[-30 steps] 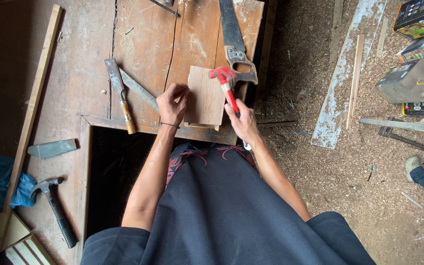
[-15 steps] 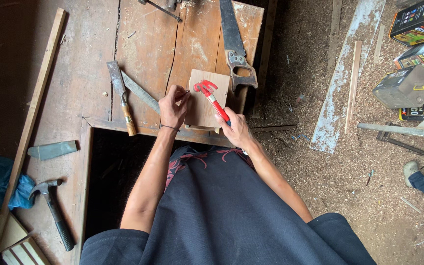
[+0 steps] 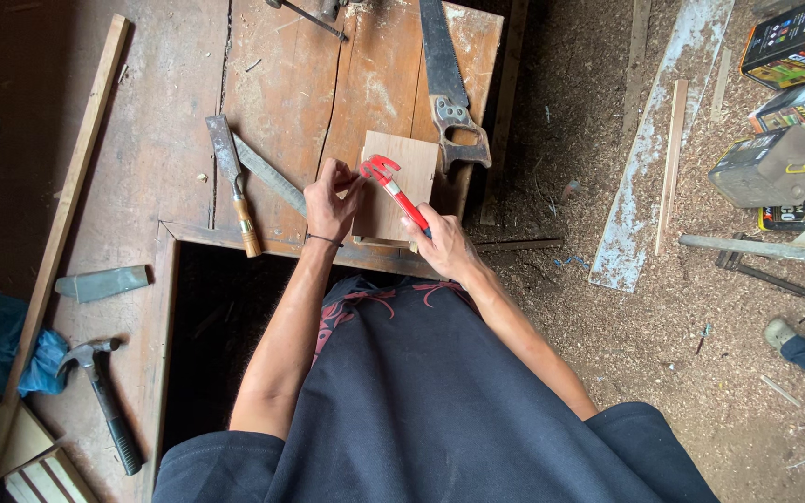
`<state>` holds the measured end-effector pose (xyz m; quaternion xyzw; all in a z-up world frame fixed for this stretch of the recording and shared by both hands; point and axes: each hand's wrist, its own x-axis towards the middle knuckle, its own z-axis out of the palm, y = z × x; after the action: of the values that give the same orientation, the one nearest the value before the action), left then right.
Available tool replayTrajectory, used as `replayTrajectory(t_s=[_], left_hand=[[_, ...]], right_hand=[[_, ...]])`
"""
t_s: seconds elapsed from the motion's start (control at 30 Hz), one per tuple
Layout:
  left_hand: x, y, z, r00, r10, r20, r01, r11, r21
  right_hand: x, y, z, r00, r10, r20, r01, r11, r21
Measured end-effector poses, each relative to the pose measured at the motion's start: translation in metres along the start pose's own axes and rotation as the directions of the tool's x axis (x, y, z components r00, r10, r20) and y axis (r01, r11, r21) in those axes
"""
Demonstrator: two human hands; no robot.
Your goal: The person hammers nails into a small wooden block using a red claw hammer. They repeatedly position nails and strike them until flush with the wood surface, then flip the block to continue hammering on the opposite side.
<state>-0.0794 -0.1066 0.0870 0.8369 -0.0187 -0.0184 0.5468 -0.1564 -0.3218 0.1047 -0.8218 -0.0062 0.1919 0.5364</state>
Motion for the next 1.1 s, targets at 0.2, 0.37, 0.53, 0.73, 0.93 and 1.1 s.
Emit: replayTrajectory(t_s=[0.2,0.37,0.53,0.73,0.93,1.1], left_hand=[[0.001,-0.002,0.001,1.0,0.009,0.0,-0.009,0.999,-0.032],[0.0,-0.005,0.003,1.0,0.007,-0.001,-0.007,0.998,-0.067],[0.004,-0.007,0.001,0.983,-0.183,-0.031,0.169,0.952,-0.255],[-0.001,0.0,0.002,0.95,-0.281,0.134,0.299,0.703,-0.646],[-0.016,0.019,0.008,0.949,-0.269,0.162,0.309,0.703,-0.641],[-0.022,0.026,0.009,0.948,-0.274,0.162,0.311,0.692,-0.652]], right_hand=[[0.002,-0.006,0.004,0.998,-0.033,-0.047,0.034,0.999,0.03],[0.003,-0.007,0.002,0.999,-0.014,-0.036,0.016,0.999,0.044],[0.001,-0.007,0.001,0.997,0.002,-0.078,-0.001,1.0,0.017],[0.013,-0.019,0.013,0.935,-0.039,-0.353,0.074,0.993,0.088],[0.03,-0.034,0.005,0.891,-0.021,-0.453,0.068,0.994,0.088],[0.03,-0.042,0.004,0.887,-0.093,-0.453,0.149,0.985,0.091]])
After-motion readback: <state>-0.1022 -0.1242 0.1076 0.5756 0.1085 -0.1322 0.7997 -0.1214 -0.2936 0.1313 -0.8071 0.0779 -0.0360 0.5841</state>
